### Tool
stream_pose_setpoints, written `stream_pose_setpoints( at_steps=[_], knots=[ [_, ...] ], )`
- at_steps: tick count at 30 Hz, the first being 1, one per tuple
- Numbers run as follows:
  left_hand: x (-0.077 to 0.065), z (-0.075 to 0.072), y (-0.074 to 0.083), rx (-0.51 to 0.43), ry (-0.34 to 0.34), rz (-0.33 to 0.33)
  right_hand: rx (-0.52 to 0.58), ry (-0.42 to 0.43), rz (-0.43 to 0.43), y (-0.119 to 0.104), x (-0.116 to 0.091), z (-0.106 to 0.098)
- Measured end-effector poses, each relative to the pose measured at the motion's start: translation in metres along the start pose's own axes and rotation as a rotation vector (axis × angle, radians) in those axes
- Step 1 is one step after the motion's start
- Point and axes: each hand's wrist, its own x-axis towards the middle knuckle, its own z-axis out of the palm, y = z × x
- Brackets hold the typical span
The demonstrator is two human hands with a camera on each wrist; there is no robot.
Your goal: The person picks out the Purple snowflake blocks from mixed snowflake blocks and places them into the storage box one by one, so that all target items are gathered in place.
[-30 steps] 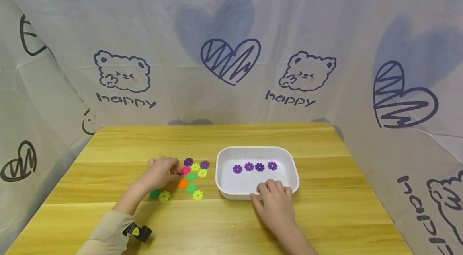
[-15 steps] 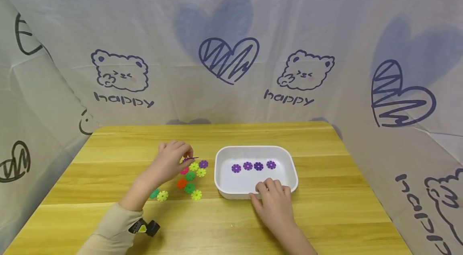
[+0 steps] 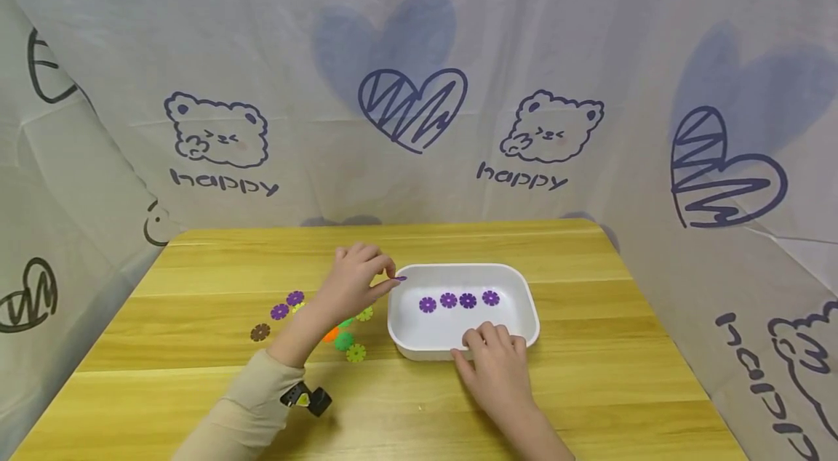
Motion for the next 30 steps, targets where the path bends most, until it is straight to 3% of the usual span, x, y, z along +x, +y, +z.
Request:
stream_pose_setpoints(
  at_steps=[6, 18, 24, 30],
  knots=[
    [0.008, 0.017, 0.007, 0.000, -0.079, -0.037, -0.004, 0.000, 0.000, -0.001, 0.001, 0.000],
    [0.009, 0.049, 0.004, 0.034, -0.191, -0.160, -0.012, 0.005, -0.009, -0.001, 0.000, -0.001],
    [0.006, 0.057, 0.002, 0.026, -0.185, -0.183, -0.008, -0.002, -0.008, -0.002, 0.001, -0.001],
    [-0.001, 0.052, -0.003, -0.013, -0.123, -0.178, -0.008, 0.001, -0.008, -0.002, 0.000, 0.000]
  ],
)
